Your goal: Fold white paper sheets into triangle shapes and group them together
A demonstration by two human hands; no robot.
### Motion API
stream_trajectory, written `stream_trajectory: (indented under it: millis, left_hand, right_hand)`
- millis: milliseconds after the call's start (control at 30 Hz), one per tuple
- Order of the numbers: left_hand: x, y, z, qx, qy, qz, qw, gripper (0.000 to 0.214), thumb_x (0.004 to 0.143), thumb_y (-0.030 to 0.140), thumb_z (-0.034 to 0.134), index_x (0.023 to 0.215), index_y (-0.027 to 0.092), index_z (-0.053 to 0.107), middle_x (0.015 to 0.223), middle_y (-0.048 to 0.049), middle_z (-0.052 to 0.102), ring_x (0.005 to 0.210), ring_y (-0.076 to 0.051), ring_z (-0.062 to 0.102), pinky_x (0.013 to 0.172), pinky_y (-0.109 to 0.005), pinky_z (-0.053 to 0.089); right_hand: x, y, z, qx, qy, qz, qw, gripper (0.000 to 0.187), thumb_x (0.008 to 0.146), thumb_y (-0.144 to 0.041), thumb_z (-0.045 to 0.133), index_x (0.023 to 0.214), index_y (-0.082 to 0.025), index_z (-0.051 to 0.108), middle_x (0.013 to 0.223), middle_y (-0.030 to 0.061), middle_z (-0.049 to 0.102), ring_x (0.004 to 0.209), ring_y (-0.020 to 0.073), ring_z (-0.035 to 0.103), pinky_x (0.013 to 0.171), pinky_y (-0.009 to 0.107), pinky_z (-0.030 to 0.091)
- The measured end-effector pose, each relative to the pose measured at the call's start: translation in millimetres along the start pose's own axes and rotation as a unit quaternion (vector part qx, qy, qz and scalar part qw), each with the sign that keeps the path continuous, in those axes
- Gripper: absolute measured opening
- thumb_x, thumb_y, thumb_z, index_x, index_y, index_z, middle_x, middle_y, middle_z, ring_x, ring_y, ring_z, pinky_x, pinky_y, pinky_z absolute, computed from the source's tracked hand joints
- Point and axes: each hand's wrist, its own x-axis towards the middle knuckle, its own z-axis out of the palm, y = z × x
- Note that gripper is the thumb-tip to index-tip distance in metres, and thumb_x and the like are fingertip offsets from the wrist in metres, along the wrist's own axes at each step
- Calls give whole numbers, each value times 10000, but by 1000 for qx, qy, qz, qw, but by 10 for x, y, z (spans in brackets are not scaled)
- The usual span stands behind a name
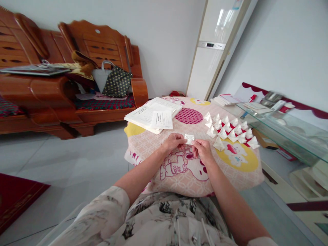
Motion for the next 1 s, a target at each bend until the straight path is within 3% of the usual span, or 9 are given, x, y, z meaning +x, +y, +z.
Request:
stream_trajectory:
  millis: [367, 567, 867, 1000]
  left_hand:
    - [40, -61, -22, 44, 39, 68, 996, 264, 840, 320, 652, 668, 152, 543, 514, 36, 558, 429, -61, 493, 446, -167, 355]
    - [-4, 6, 20, 46, 7, 9, 999, 365, 817, 496, 674, 737, 151, 587, 578, 30, 555, 437, -74, 498, 424, -189, 358]
    - [-34, 13, 98, 86, 85, -13, 993, 361, 808, 409, 708, 612, 167, 526, 428, 71, 421, 363, -50, 324, 388, -199, 197]
    - [19, -35, 87, 30, 61, -16, 998, 383, 862, 430, 638, 608, 159, 548, 465, 39, 487, 375, -61, 382, 400, -201, 263]
  right_hand:
    - [-9, -17, 7, -10, -26, -4, 1000, 374, 780, -493, 660, 576, -195, 564, 446, -22, 527, 324, 86, 430, 321, 204, 302]
    - [-15, -12, 23, -53, -31, -20, 998, 377, 803, -477, 638, 568, -196, 548, 425, -33, 506, 321, 82, 437, 325, 192, 296]
    - [-35, -61, 95, -92, -52, -29, 994, 347, 798, -444, 627, 567, -201, 536, 458, -31, 531, 330, 82, 455, 329, 190, 313]
    - [-30, -36, 82, -64, -55, -24, 996, 357, 810, -455, 635, 579, -198, 544, 468, -35, 536, 334, 79, 455, 332, 188, 314]
